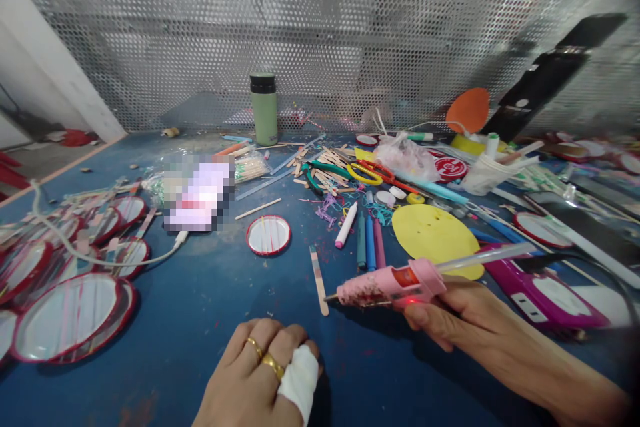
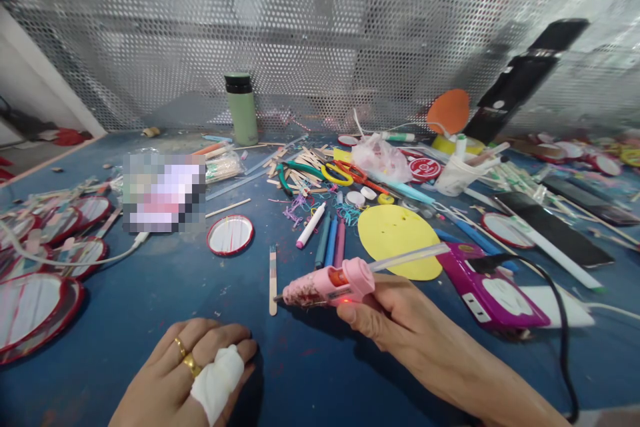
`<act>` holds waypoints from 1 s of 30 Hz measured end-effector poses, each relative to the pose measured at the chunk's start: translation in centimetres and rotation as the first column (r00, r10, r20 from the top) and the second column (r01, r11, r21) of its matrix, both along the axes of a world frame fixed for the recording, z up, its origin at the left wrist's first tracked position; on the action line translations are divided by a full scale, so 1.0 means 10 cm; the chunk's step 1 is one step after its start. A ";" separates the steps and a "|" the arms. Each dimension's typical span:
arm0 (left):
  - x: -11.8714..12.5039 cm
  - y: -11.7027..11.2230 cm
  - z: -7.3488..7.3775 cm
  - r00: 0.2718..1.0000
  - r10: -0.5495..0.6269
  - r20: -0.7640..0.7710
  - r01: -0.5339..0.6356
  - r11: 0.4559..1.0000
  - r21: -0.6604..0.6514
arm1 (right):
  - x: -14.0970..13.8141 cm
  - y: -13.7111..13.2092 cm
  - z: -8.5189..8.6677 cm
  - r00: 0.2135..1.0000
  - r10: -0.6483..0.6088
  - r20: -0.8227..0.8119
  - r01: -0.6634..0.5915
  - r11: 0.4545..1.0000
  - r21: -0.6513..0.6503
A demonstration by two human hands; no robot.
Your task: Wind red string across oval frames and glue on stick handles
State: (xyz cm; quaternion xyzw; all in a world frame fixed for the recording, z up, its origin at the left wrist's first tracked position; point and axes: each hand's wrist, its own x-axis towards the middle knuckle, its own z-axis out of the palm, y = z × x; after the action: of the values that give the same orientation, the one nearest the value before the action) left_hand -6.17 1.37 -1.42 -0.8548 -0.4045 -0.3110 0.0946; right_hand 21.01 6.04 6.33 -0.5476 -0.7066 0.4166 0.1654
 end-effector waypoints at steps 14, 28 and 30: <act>0.01 0.00 0.01 1.000 0.007 -0.020 -0.007 1.000 0.012 | 0.07 -0.02 -0.05 0.999 0.031 0.009 -0.031 0.999 -0.030; 0.06 0.00 0.04 0.999 0.036 -0.010 -0.036 0.998 0.052 | 0.10 -0.05 -0.09 0.999 0.032 0.023 -0.034 0.998 0.054; 0.08 0.00 0.04 0.999 0.035 0.017 -0.036 0.997 0.070 | 0.11 -0.06 -0.16 0.999 0.047 -0.007 -0.046 0.996 0.072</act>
State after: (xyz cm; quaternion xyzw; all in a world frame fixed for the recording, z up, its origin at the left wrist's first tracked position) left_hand -5.34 1.39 -0.99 -0.8413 -0.4091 -0.3298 0.1269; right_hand 22.16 5.42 4.74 -0.5230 -0.7329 0.3969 0.1784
